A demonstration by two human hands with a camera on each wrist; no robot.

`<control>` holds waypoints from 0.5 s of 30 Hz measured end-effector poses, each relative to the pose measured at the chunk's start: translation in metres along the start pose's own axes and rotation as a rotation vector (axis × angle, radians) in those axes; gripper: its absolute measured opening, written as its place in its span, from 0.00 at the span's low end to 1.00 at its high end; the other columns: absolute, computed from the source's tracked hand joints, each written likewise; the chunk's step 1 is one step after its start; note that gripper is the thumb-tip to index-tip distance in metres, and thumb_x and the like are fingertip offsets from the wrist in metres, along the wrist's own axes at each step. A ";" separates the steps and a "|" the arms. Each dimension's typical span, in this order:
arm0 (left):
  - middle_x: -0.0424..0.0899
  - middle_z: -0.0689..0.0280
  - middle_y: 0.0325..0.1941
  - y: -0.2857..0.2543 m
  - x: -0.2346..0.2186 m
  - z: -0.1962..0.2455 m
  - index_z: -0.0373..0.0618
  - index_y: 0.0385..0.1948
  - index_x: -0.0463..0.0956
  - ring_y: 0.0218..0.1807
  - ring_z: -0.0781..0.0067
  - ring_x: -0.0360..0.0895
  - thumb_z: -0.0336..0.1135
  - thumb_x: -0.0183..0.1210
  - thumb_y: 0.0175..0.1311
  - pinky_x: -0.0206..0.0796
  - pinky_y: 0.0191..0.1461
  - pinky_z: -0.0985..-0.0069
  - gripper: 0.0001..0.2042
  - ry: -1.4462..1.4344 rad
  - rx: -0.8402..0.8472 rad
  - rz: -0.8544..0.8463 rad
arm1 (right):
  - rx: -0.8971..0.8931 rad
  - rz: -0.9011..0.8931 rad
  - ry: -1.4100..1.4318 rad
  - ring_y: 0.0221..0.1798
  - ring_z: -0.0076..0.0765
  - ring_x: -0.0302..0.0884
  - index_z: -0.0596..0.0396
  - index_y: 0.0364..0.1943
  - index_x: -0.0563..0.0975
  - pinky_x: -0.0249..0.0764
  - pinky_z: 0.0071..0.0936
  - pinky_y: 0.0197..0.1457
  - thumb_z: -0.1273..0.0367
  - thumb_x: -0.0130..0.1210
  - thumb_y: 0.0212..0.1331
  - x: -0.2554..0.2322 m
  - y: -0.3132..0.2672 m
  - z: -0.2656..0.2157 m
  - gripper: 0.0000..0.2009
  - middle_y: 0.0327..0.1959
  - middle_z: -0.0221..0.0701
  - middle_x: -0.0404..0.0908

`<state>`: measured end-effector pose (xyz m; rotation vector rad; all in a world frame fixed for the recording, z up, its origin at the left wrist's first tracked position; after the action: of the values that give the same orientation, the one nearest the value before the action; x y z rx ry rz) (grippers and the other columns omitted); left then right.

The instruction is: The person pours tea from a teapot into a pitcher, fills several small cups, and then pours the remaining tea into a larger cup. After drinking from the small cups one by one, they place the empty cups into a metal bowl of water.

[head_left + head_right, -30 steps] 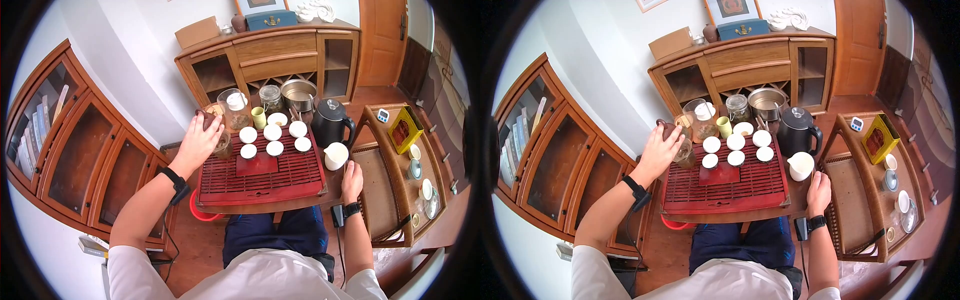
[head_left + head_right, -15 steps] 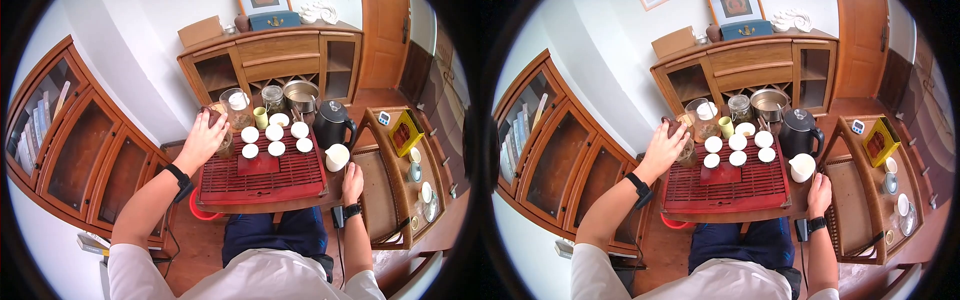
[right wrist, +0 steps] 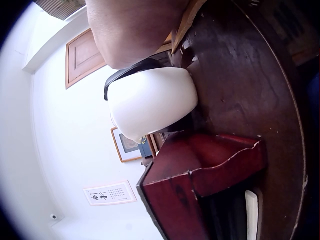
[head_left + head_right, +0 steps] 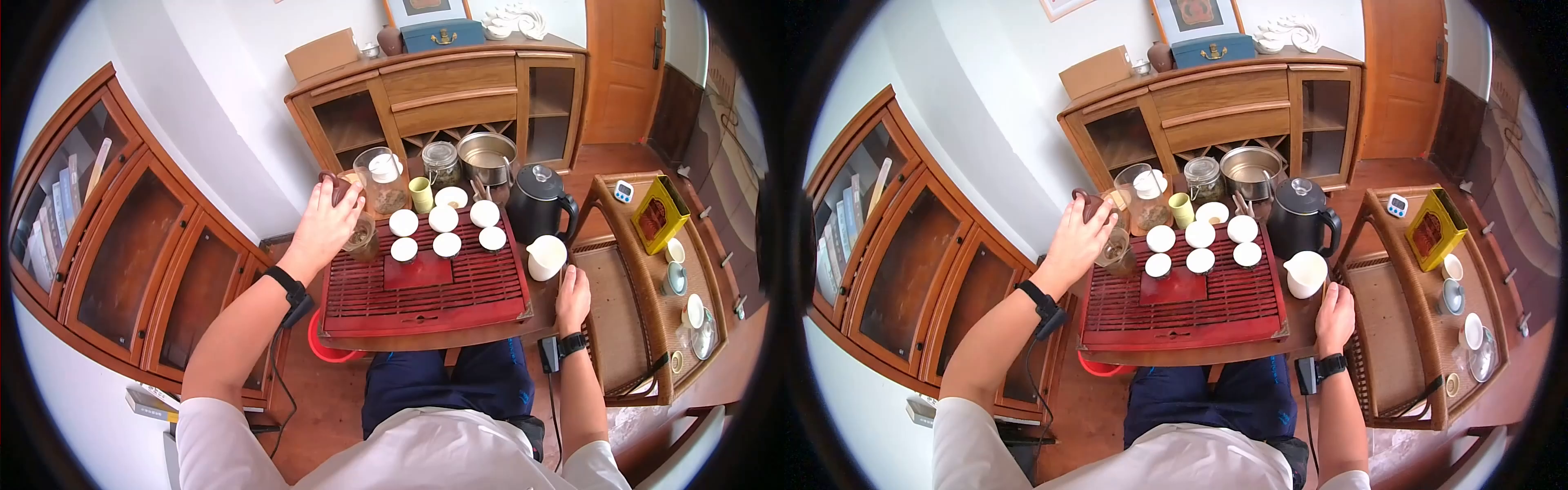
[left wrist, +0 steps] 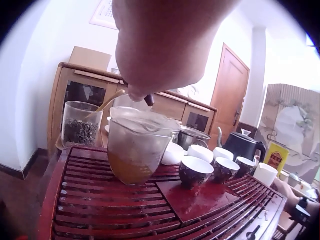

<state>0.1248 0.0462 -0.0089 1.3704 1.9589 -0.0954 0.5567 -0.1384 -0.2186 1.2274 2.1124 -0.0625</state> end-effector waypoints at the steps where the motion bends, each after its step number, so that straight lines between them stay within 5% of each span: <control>1: 0.72 0.61 0.75 0.001 0.000 -0.002 0.48 0.63 0.81 0.71 0.36 0.67 0.33 0.57 0.67 0.67 0.74 0.46 0.22 0.000 0.003 -0.001 | 0.001 -0.001 0.000 0.58 0.66 0.81 0.63 0.54 0.81 0.74 0.50 0.62 0.50 0.41 0.82 -0.001 0.000 -0.002 0.27 0.53 0.55 0.85; 15: 0.71 0.61 0.77 -0.003 0.001 -0.004 0.48 0.63 0.81 0.73 0.36 0.66 0.34 0.57 0.67 0.66 0.75 0.46 0.22 -0.001 -0.006 -0.023 | 0.008 -0.024 0.005 0.59 0.65 0.80 0.62 0.55 0.81 0.74 0.49 0.64 0.50 0.41 0.82 -0.006 -0.002 -0.010 0.27 0.55 0.54 0.85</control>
<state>0.1199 0.0472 -0.0074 1.3441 1.9726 -0.1012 0.5515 -0.1405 -0.2086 1.2080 2.1337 -0.0788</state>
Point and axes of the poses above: each hand's wrist, its own y-axis towards the middle knuckle, its own x-axis out of the palm, z = x × y, the point moved 7 cm from there along y, towards the middle knuckle
